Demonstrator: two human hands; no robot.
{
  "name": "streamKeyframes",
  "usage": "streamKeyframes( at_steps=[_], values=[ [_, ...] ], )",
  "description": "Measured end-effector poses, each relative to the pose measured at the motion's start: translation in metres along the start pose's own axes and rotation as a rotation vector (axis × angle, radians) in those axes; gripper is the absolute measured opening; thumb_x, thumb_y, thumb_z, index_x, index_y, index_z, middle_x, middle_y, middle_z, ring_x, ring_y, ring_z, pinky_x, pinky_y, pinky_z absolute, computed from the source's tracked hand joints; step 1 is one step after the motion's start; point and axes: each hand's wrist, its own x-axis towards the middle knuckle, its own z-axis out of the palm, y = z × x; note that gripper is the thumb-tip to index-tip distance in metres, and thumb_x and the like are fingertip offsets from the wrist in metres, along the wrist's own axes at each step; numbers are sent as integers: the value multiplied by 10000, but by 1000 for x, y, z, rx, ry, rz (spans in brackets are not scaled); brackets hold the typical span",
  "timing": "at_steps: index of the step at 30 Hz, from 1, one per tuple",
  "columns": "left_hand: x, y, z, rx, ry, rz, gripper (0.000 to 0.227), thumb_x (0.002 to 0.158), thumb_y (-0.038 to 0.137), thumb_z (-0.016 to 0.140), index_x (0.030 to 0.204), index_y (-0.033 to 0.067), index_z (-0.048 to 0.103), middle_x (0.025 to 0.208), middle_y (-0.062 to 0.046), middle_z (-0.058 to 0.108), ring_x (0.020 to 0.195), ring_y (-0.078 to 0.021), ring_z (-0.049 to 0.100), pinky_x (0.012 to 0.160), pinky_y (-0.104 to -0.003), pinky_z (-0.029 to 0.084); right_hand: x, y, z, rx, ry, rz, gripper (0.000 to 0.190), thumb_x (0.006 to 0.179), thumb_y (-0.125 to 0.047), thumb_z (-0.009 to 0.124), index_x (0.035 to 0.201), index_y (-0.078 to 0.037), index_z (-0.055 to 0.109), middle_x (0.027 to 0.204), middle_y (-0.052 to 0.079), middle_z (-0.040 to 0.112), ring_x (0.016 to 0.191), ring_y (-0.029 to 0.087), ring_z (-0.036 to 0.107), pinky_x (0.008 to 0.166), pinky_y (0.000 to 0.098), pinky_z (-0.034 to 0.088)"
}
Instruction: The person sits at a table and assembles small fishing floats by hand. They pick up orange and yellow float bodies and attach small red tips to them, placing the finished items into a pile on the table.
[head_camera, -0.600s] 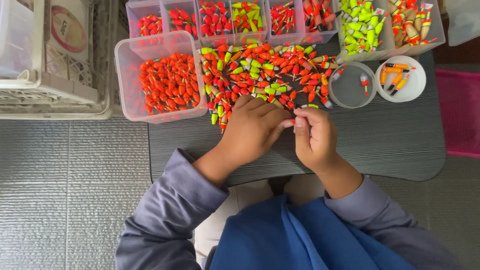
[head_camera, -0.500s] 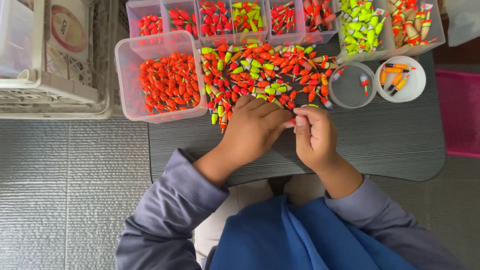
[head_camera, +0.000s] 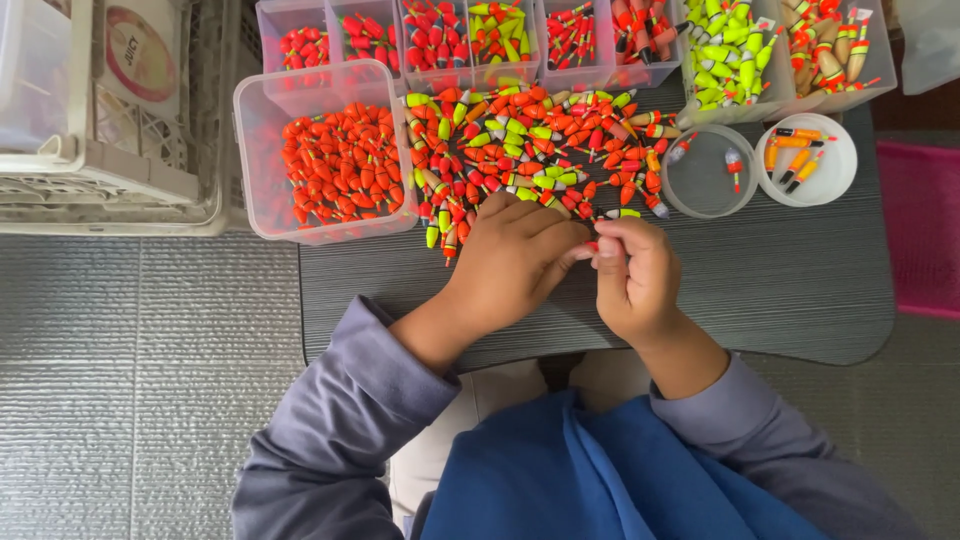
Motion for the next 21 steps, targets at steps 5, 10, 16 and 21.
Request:
streamKeyframes(
  at_steps=[5, 10, 16, 21],
  values=[
    [0, -1, -1, 86, 39, 90, 122, 989, 228, 625, 985, 141, 710, 819, -44, 657, 760, -266, 653, 766, -404, 455, 7, -10, 1, 57, -15, 41, 188, 1054, -37, 430, 1113, 74, 571, 655, 75, 592, 574, 173, 603, 596, 321, 548],
    [7, 6, -10, 56, 51, 61, 194, 1011, 288, 597, 994, 144, 725, 822, -39, 662, 757, -260, 654, 777, -399, 461, 6, -7, -4, -21, -5, -16, 191, 1051, -48, 446, 1113, 82, 571, 699, 112, 635, 567, 167, 598, 577, 305, 541],
    [3, 2, -6, 54, -6, 30, 161, 990, 267, 632, 970, 129, 711, 803, -54, 664, 752, -278, 674, 756, -412, 458, 1, -2, 1, -29, 22, -80, 181, 1029, -38, 481, 1108, 93, 578, 707, 115, 623, 555, 191, 606, 553, 321, 531],
    [-4, -4, 4, 291, 62, 168, 114, 1006, 174, 581, 969, 172, 689, 795, -28, 622, 724, -229, 616, 821, -414, 461, 9, -3, 5, 377, -73, 305, 181, 1080, -71, 394, 1209, 16, 486, 630, 35, 421, 571, 122, 528, 588, 301, 558]
  ],
)
